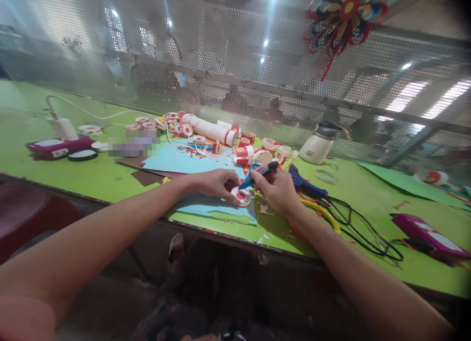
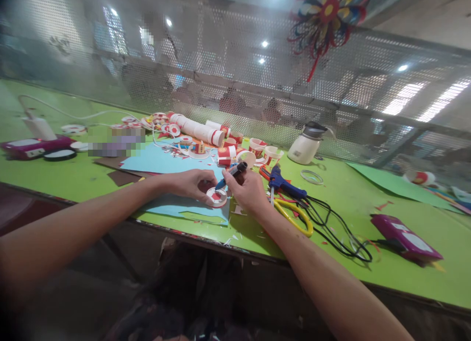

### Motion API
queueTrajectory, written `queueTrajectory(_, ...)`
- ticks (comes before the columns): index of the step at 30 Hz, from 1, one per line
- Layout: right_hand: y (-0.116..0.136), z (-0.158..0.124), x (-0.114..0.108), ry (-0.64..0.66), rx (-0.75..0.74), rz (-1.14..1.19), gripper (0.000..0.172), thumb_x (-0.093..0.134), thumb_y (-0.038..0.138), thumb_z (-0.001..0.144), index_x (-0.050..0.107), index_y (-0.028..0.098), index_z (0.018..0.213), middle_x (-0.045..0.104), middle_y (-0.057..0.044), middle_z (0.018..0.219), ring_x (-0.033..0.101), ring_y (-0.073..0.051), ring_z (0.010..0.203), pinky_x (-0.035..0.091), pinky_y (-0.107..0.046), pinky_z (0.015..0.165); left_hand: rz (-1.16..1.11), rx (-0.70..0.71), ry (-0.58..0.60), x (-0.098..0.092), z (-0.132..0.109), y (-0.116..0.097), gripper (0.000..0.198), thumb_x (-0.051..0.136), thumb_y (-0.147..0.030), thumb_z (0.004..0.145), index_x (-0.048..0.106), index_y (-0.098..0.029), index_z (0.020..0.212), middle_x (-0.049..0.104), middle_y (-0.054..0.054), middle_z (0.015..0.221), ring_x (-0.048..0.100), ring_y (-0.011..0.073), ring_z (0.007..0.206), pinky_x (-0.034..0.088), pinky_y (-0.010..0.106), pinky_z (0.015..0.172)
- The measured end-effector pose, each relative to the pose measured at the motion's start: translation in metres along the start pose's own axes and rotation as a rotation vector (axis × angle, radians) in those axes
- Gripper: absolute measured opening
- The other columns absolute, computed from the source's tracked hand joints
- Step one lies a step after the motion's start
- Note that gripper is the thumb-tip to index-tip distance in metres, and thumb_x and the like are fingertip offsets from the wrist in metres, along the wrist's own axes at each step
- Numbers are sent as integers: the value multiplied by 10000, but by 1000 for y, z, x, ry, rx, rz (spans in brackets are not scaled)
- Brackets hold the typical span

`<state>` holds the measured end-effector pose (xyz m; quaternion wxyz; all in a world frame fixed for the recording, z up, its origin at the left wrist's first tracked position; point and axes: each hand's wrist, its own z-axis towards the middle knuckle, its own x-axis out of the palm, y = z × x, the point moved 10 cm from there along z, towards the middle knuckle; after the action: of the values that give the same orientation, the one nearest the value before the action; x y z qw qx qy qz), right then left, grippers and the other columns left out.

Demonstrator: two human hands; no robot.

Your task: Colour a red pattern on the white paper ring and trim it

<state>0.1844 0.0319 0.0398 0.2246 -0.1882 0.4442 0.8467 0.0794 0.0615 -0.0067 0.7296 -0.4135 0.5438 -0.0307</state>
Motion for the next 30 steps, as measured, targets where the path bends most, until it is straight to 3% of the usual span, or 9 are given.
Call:
queueTrajectory(17, 5, 1, 5, 45, -29, -35, 321, 559, 438, 863, 597, 160, 706, 561, 4, 535, 483, -111, 474, 374, -248, 463, 5, 13, -6, 0, 1, 1, 460, 727, -518, 652, 564, -151, 876, 493, -11, 768, 432, 114, 682, 325, 251, 609)
queueTrajectory(24, 13, -1, 16, 148, -71, 55, 224, 542, 367, 859, 587, 152, 816, 596, -20, 649, 552, -143, 559, 443, -267, 528, -21, 13, -29, 0, 2, 5, 452, 730, -514, 648, 581, -148, 867, 493, -15, 762, 430, 108, 678, 325, 247, 614)
queueTrajectory(30, 9, 0, 4, 28, -59, -1, 231, 556, 360, 850, 600, 155, 754, 554, 9, 575, 500, -116, 507, 407, -247, 491, -25, -11, -35, -1, 1, 4, 474, 750, -510, 625, 582, -152, 887, 504, -9, 771, 441, 119, 689, 334, 254, 621)
